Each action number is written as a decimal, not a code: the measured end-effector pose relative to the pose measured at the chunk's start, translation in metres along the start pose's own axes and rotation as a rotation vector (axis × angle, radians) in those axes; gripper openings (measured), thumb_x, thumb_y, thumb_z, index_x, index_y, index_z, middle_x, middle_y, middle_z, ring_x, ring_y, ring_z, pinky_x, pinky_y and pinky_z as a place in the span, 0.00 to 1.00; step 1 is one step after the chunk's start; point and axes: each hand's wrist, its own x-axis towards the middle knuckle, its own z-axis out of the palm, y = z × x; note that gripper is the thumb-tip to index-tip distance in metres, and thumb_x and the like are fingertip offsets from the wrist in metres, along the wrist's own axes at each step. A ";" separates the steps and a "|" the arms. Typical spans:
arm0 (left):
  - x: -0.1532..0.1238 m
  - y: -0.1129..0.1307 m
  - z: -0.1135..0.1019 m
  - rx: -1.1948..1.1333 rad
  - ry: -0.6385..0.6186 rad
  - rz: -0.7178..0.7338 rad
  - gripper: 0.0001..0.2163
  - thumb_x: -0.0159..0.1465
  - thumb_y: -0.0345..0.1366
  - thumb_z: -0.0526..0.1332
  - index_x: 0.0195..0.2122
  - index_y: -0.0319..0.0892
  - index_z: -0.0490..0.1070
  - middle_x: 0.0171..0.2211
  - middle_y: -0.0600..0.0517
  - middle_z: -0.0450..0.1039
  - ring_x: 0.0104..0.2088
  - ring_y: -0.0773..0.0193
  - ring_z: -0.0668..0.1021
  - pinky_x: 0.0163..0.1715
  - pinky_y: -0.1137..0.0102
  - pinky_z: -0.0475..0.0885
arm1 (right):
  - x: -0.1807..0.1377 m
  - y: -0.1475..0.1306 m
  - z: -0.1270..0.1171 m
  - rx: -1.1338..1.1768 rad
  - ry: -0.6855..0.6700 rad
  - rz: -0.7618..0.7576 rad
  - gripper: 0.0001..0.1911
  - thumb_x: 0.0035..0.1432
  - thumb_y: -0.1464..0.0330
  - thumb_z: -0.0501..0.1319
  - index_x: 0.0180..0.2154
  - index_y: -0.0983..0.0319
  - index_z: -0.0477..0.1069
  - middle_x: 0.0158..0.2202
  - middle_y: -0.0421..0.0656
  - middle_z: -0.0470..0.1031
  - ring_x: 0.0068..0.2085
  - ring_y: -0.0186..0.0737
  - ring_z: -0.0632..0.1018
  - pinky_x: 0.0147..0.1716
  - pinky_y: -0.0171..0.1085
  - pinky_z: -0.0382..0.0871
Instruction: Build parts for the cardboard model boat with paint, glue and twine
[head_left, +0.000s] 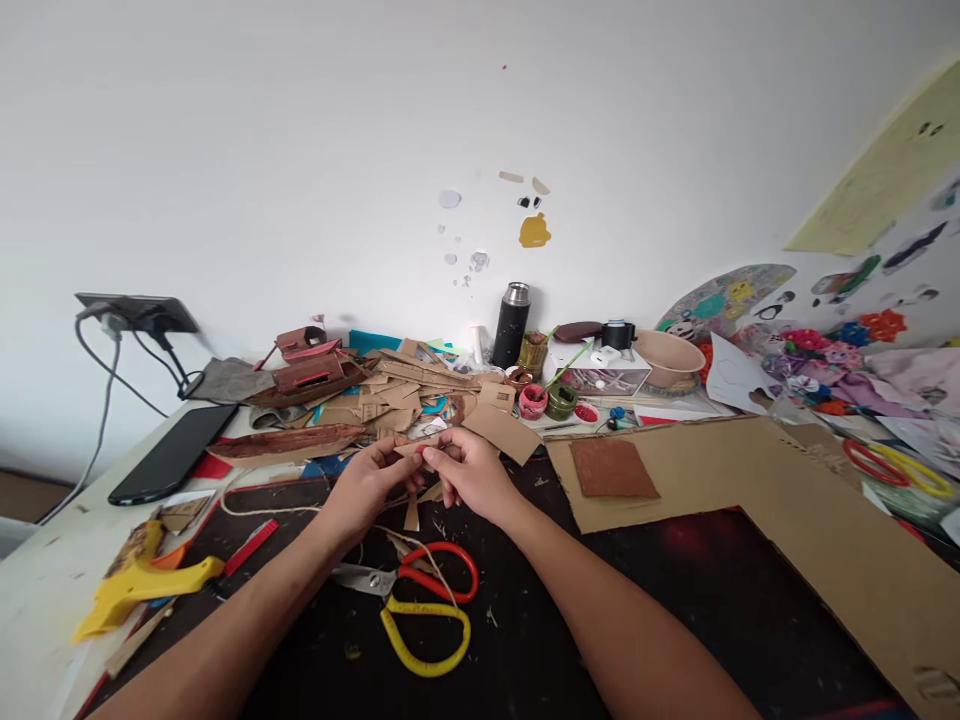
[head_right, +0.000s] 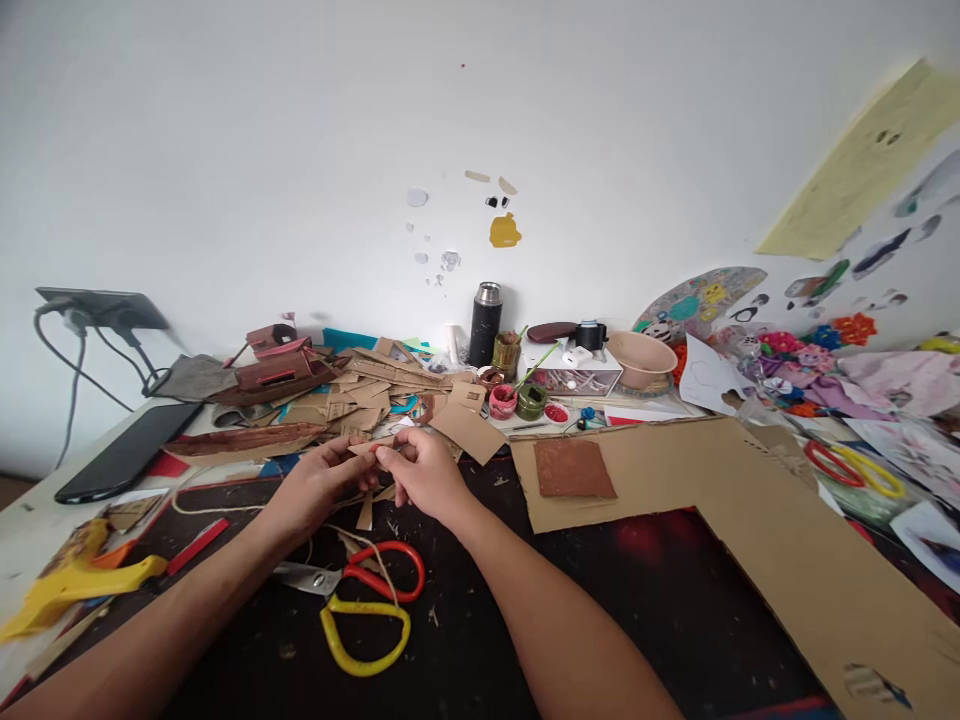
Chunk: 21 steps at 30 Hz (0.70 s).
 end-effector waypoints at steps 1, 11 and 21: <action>0.000 -0.001 -0.001 0.013 0.002 -0.003 0.21 0.50 0.51 0.81 0.34 0.41 0.81 0.24 0.53 0.79 0.25 0.63 0.76 0.29 0.70 0.70 | 0.000 0.001 0.000 -0.003 -0.004 -0.004 0.21 0.63 0.49 0.66 0.41 0.59 0.68 0.16 0.28 0.67 0.14 0.33 0.70 0.14 0.31 0.59; -0.002 -0.002 0.001 -0.168 0.011 -0.035 0.21 0.48 0.50 0.83 0.34 0.40 0.84 0.30 0.51 0.80 0.29 0.66 0.77 0.31 0.72 0.72 | 0.001 -0.003 -0.001 -0.009 0.032 0.029 0.20 0.64 0.49 0.65 0.40 0.58 0.68 0.15 0.28 0.66 0.13 0.33 0.69 0.13 0.30 0.58; 0.000 -0.004 -0.001 -0.051 0.018 0.050 0.20 0.52 0.51 0.81 0.33 0.41 0.82 0.28 0.52 0.78 0.28 0.65 0.76 0.32 0.70 0.71 | -0.004 -0.011 0.001 0.006 0.013 0.022 0.19 0.63 0.49 0.65 0.40 0.58 0.69 0.16 0.28 0.67 0.14 0.33 0.70 0.14 0.30 0.59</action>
